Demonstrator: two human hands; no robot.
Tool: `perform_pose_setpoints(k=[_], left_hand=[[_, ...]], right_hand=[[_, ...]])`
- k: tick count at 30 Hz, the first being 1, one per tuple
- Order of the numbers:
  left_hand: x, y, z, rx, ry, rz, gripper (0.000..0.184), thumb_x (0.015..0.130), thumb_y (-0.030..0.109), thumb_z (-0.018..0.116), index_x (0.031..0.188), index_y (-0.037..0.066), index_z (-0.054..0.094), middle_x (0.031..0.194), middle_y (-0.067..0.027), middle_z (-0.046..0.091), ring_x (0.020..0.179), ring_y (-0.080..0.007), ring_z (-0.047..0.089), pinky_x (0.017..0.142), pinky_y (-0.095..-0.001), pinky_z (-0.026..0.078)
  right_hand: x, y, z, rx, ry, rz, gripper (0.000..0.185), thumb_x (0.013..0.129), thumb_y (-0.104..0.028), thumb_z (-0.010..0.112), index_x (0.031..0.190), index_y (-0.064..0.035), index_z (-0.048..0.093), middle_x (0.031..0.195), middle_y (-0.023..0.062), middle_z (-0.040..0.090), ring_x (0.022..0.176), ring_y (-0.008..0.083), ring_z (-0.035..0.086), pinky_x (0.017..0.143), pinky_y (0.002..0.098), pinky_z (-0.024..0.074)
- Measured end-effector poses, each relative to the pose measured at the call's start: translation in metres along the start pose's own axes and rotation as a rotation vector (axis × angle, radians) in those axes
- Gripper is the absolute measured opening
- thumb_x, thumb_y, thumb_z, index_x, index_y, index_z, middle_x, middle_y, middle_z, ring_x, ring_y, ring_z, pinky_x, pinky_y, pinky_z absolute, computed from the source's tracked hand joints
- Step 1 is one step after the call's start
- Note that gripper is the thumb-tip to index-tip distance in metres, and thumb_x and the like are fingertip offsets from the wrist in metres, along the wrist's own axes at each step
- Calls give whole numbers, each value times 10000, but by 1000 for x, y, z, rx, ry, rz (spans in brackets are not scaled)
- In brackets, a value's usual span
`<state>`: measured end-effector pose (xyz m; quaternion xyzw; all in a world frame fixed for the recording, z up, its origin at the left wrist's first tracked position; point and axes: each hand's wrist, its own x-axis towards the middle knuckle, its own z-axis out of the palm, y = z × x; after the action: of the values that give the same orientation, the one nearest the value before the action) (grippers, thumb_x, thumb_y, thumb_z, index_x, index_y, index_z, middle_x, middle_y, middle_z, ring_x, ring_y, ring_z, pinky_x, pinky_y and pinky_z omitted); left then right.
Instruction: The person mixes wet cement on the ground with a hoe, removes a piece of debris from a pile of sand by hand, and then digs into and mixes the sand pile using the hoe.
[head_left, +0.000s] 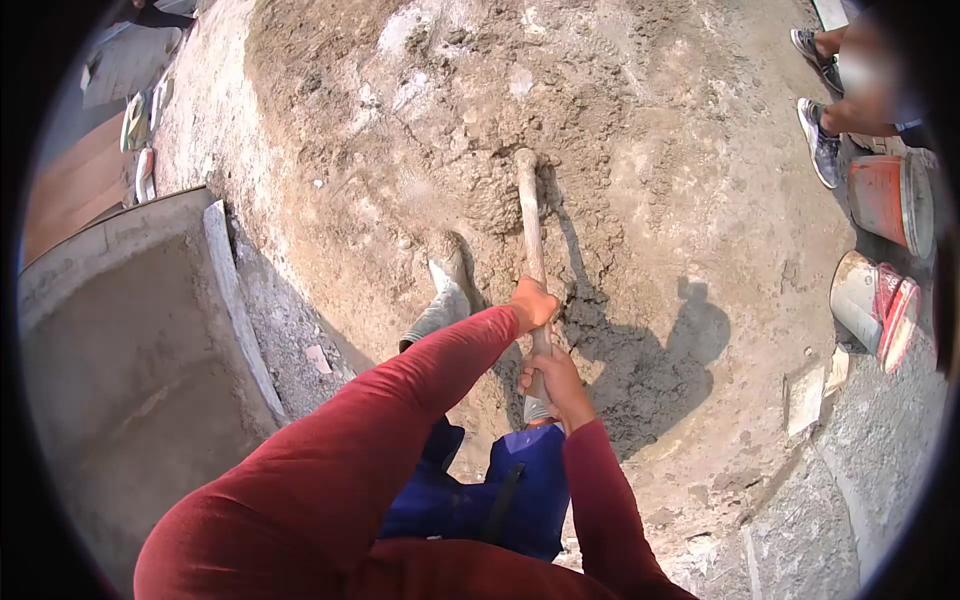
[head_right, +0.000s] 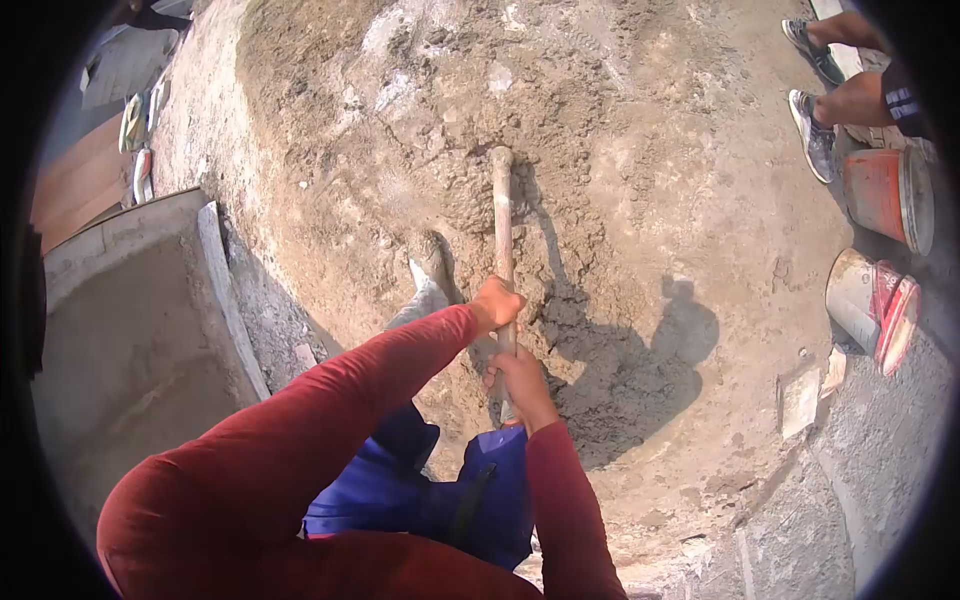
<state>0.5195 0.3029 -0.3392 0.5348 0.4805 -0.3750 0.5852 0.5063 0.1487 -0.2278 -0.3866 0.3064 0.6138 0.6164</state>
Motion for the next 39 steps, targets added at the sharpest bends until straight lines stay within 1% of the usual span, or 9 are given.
perform_pose_setpoints(k=[5, 9, 13, 19, 23, 27, 29, 36, 39], left_hand=[[-98, -84, 136, -878, -273, -273, 343, 942, 65, 663, 1177, 108, 415, 973, -79, 581, 874, -204, 660, 759, -400, 588], [-197, -136, 202, -769, -714, -526, 382, 976, 204, 692, 1264, 180, 443, 1276, -5, 506, 1282, -214, 543, 1051, -525, 426], [-181, -86, 164, -396, -921, -31, 385, 1007, 317, 665, 1280, 137, 461, 1254, -19, 572, 1241, -163, 547, 1060, -458, 436], [-31, 246, -1, 34, -20, 816, 424, 1013, 239, 608, 1253, 1, 352, 878, -105, 588, 683, -171, 625, 640, -362, 552], [76, 372, -71, 815, 458, 569, 562, 905, 174, 621, 1319, -159, 436, 1195, -334, 644, 1108, -433, 672, 931, -436, 554], [108, 320, -67, 1430, 189, 394, 453, 873, 129, 614, 1181, -203, 587, 1182, -295, 675, 1114, -358, 694, 941, -396, 555], [113, 247, -37, 1043, 314, 316, 721, 875, 194, 648, 1352, -219, 299, 1185, -332, 658, 1136, -371, 684, 969, -390, 538], [3, 89, 54, 455, -35, 114, 574, 826, 115, 631, 1248, -215, 427, 1110, -358, 649, 1074, -386, 693, 868, -426, 565], [-68, 27, 110, 95, -256, -4, 533, 819, 94, 691, 1198, -172, 427, 1004, -306, 631, 710, -338, 710, 567, -442, 588]], right_hand=[[-191, 91, -113, -527, 270, 121, 113, 872, -68, 617, 945, 2, 567, 744, 69, 613, 611, 157, 619, 557, 315, 496], [-318, 143, -171, -967, 428, 241, 160, 774, -88, 708, 886, -30, 610, 676, 69, 646, 590, 133, 592, 587, 320, 499], [-258, 145, -186, -923, 533, 22, 125, 749, -103, 717, 809, -27, 638, 660, 51, 629, 610, 123, 571, 613, 325, 494], [64, -109, -11, -120, -170, -620, 240, 852, -46, 633, 1066, -37, 525, 803, 41, 562, 677, 146, 591, 629, 334, 508], [210, -263, 94, 486, -455, -726, 116, 913, -145, 620, 997, -71, 588, 846, 77, 630, 678, 194, 617, 673, 372, 527], [221, -220, 89, 542, -113, -512, 134, 954, -252, 638, 990, -122, 644, 854, 24, 706, 686, 175, 665, 594, 350, 480], [195, -151, 35, 501, -273, -465, 87, 917, -163, 628, 919, -82, 597, 743, 26, 606, 640, 178, 605, 583, 345, 465], [9, -22, -11, 379, 95, -248, 106, 888, -85, 609, 953, -26, 549, 769, 57, 566, 628, 188, 608, 585, 371, 534], [-77, 31, -47, 263, 207, -232, 99, 891, -72, 599, 948, -20, 539, 780, 68, 571, 618, 189, 609, 587, 369, 542]])
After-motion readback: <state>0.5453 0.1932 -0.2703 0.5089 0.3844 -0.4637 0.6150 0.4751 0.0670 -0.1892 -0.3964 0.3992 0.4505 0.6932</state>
